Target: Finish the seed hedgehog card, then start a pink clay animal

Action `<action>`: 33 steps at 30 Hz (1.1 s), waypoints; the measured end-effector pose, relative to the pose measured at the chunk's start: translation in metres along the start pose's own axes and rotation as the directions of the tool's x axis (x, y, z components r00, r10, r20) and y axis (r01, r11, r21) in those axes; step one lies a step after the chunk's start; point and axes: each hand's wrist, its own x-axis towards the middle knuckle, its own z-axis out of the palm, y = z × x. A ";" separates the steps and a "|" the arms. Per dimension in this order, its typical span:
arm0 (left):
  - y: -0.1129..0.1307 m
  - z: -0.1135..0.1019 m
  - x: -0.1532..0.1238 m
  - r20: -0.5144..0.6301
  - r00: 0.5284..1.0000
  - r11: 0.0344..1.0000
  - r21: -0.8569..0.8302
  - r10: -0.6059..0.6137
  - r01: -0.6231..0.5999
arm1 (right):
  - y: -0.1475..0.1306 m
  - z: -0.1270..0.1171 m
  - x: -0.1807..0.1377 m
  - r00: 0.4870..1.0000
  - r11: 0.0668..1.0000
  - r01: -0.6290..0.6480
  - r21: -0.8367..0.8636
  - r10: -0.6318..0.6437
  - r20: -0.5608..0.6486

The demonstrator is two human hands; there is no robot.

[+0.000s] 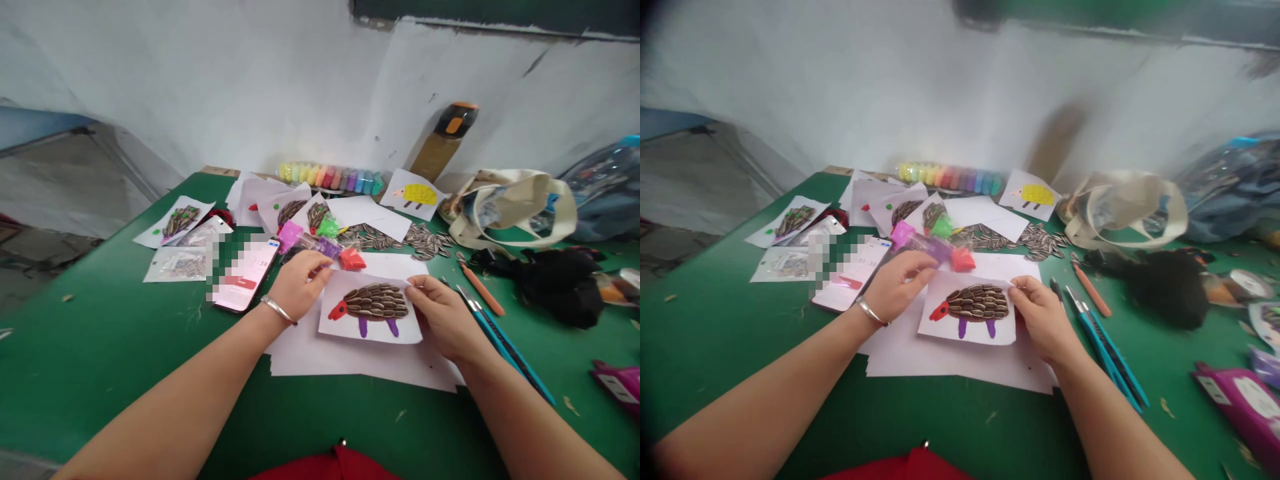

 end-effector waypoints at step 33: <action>0.010 0.010 0.001 0.587 0.720 0.201 -0.706 -0.371 0.679 | -0.011 0.010 -0.005 0.999 0.961 -0.022 0.276 0.009 0.050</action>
